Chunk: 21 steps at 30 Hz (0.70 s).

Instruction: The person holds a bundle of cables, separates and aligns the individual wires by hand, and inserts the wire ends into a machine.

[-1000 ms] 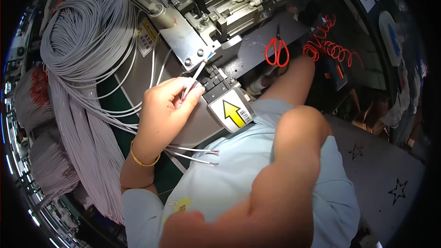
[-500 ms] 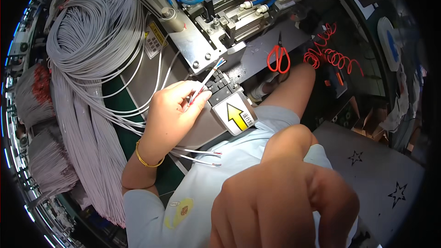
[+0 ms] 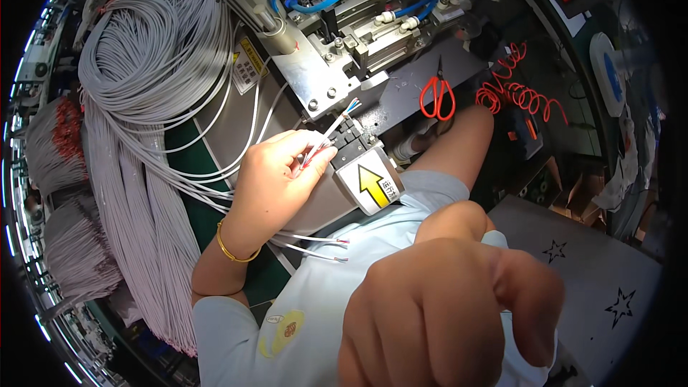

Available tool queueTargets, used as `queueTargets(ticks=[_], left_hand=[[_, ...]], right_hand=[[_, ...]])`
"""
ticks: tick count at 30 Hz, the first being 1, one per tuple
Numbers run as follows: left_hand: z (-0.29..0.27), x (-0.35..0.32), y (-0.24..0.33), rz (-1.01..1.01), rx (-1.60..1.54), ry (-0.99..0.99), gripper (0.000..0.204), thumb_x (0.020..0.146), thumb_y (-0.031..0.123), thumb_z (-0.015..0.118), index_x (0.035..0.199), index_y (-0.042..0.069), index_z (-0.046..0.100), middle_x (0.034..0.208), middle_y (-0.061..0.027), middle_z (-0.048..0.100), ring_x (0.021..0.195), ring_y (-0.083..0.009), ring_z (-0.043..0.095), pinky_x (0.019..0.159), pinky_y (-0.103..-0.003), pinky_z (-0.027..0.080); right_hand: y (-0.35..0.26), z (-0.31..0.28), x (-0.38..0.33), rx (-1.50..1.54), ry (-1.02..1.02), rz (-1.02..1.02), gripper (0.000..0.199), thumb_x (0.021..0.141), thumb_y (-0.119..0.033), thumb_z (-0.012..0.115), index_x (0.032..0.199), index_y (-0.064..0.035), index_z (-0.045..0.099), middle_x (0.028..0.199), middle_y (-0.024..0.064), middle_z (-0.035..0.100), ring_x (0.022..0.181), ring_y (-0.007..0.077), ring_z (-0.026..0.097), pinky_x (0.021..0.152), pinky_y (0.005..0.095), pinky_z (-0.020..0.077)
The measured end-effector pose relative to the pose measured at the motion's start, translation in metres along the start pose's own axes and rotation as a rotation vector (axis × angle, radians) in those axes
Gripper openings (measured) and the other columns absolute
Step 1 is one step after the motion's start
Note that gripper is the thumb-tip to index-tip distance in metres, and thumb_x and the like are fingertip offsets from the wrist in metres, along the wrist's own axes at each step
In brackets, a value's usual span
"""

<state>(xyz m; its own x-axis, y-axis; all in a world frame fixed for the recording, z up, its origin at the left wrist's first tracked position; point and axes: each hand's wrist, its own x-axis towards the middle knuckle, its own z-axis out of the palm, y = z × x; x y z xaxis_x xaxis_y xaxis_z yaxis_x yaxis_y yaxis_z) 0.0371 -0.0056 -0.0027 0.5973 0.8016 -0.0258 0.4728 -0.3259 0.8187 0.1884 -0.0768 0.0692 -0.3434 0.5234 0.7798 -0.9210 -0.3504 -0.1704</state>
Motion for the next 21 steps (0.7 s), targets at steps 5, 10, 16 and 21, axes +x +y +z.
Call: queueTargets(ticks=[5,10,16,21], left_hand=[[0.001,0.001,0.0,0.033,0.008,-0.01,0.013,0.082,0.009,0.07,0.089,-0.001,0.067,0.071,-0.009,0.06,0.05,-0.012,0.046,0.048,-0.026,0.038],[0.0,-0.001,0.001,-0.002,0.014,-0.008,0.013,0.082,0.01,0.07,0.089,-0.001,0.067,0.071,-0.0093,0.06,0.051,-0.0131,0.048,0.049,-0.027,0.039],[0.0,-0.001,0.001,0.004,0.003,-0.006,0.013,0.082,0.01,0.07,0.089,-0.001,0.067,0.071,-0.0094,0.06,0.052,-0.0134,0.048,0.05,-0.027,0.039],[0.001,0.003,0.002,0.006,0.014,-0.014,0.014,0.082,0.01,0.071,0.091,-0.001,0.067,0.071,-0.0098,0.06,0.052,-0.013,0.048,0.05,-0.027,0.04]], right_hand=[[0.008,0.014,-0.008,0.011,0.162,-0.103,0.039,0.084,-0.035,0.059,0.062,-0.0066,0.046,0.059,0.0064,0.041,0.048,0.0257,0.042,0.047,0.0354,0.0294],[0.01,0.01,-0.005,0.012,0.158,-0.111,0.043,0.086,-0.04,0.056,0.062,-0.0063,0.045,0.059,0.0072,0.041,0.046,0.0261,0.042,0.047,0.0359,0.0293],[0.011,0.008,-0.008,0.0,0.105,-0.137,0.044,0.086,-0.041,0.056,0.061,-0.0066,0.044,0.059,0.0076,0.041,0.046,0.026,0.041,0.047,0.036,0.0279],[-0.003,-0.007,-0.003,-0.006,-0.001,-0.048,0.042,0.088,-0.037,0.058,0.065,-0.0047,0.047,0.059,0.0074,0.044,0.046,0.0255,0.043,0.056,0.0408,0.0408]])
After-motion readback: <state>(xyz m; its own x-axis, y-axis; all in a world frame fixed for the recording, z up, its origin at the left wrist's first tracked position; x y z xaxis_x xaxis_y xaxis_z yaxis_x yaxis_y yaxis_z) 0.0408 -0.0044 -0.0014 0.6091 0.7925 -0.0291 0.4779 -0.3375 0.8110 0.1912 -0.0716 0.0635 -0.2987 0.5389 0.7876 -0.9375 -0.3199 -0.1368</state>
